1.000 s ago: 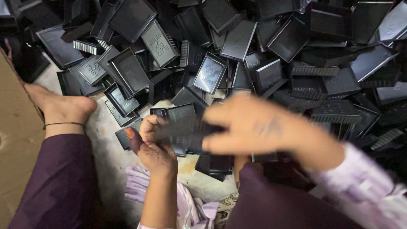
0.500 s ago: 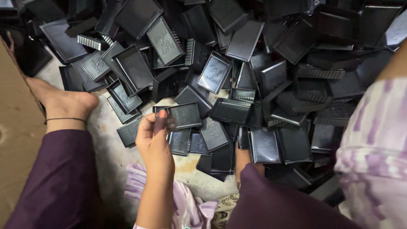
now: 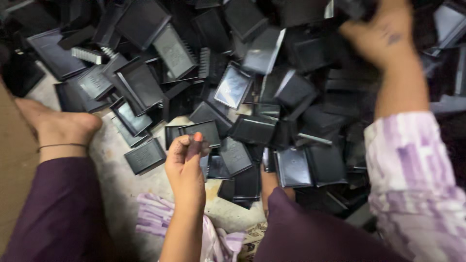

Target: The person sits on the floor among a large pile of black plastic boxes and lids. They pick up a base and a lid, press the lid on by hand to snap it closed, and place the assembled box into a cardboard box beside them, repeating this one at a time.

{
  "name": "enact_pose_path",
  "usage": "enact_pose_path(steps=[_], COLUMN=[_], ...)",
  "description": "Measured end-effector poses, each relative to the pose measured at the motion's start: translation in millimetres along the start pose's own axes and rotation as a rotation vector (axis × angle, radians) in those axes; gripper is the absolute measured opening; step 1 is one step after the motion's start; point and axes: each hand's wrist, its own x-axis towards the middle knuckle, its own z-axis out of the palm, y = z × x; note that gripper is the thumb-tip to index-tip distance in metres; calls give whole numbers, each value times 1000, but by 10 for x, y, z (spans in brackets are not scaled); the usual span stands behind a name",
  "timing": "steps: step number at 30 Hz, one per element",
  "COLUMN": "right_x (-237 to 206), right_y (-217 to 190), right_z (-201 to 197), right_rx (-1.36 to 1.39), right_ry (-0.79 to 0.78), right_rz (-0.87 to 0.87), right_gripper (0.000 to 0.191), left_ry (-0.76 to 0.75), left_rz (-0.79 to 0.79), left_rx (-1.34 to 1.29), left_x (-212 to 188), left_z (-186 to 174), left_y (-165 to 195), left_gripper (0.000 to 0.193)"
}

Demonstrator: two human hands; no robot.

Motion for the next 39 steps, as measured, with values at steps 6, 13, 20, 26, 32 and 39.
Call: enact_pose_path(steps=[6, 13, 20, 26, 32, 39], right_x=[-432, -509, -663, -750, -931, -834], right_y=[-996, -1879, -2103, -2366, -1962, -1601], right_z=[-697, -841, -956, -952, -992, -928], right_rx=[667, 1091, 679, 840, 588, -19], right_ry=[-597, -841, -139, -367, -118, -373], right_rz=[66, -203, -178, -533, -62, 389], right_gripper=[59, 46, 33, 60, 34, 83], left_ry=[-310, -466, -12, -139, -107, -35], left_rz=[189, 65, -118, -574, -611, -605], left_rx=[283, 341, -317, -776, -607, -788], left_x=[-179, -170, -27, -189, -172, -178], left_z=[443, 347, 241, 289, 445, 450], left_y=[203, 414, 364, 358, 406, 474], left_gripper=[65, 27, 38, 51, 52, 63])
